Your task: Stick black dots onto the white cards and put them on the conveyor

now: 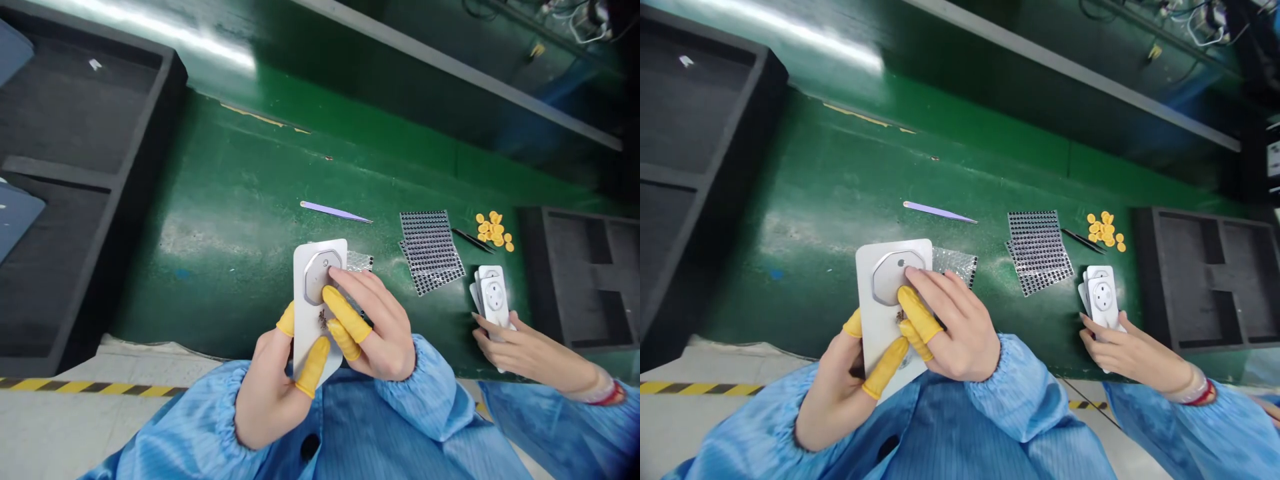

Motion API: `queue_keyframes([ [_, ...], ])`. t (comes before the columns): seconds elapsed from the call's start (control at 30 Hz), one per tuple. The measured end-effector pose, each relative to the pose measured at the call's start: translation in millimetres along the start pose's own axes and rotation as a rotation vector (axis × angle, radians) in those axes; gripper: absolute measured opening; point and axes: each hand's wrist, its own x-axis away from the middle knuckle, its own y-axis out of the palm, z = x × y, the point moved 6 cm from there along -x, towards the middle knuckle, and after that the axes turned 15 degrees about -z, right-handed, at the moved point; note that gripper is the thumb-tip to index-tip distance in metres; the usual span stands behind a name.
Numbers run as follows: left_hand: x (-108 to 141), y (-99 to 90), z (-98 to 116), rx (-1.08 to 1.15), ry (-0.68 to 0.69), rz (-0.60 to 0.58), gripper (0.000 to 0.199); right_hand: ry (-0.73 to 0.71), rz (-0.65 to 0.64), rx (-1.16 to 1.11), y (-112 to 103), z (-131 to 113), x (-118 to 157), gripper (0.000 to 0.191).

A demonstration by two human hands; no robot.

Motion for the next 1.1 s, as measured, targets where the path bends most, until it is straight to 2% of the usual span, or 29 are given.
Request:
queue_keyframes([
  [0.1, 1, -4.3, -3, 0.043, -0.026, 0.039, 0.056, 0.036, -0.061, -0.039, 6, -2, -1, 0.033],
  [0.2, -1, -5.0, -6, 0.025, -0.062, 0.029, 0.054, 0.061, -0.119, -0.087, 15, -3, 1, 0.040],
  [0.33, -8, -0.5, -10, 0.015, -0.070, -0.019, 0.055, 0.035, -0.101, -0.207, 19, 3, 4, 0.042],
  [0.47, -15, 8.4, 1, 0.175, -0.017, -0.060, 0.061, 0.083, 0.040, -0.359, 11, 18, 7, 0.038],
  [0.57, -18, 14.0, 10, 0.380, -0.046, -0.057, 0.063, 0.156, 0.163, -0.441, 5, 23, 10, 0.038],
  [0.7, -21, 12.2, 16, 0.507, -0.103, -0.028, 0.066, 0.362, 0.332, -0.541, 7, 31, 18, 0.040],
  [0.77, -26, 7.2, 18, 0.499, -0.067, -0.036, 0.056, 0.471, 0.397, -0.672, 16, 35, 23, 0.043],
  [0.83, -33, 0.5, 21, 0.436, -0.003, -0.036, 0.038, 0.500, 0.423, -0.786, 24, 36, 25, 0.041],
  [0.93, -40, -9.8, 24, 0.323, 0.039, 0.033, 0.019, 0.484, 0.459, -0.823, 26, 31, 25, 0.039],
  [1.0, -41, -15.4, 25, 0.271, 0.035, 0.098, 0.014, 0.452, 0.469, -0.812, 23, 28, 24, 0.041],
  [1.1, -39, -18.7, 28, 0.210, 0.045, 0.116, 0.013, 0.410, 0.446, -0.777, 20, 23, 22, 0.042],
])
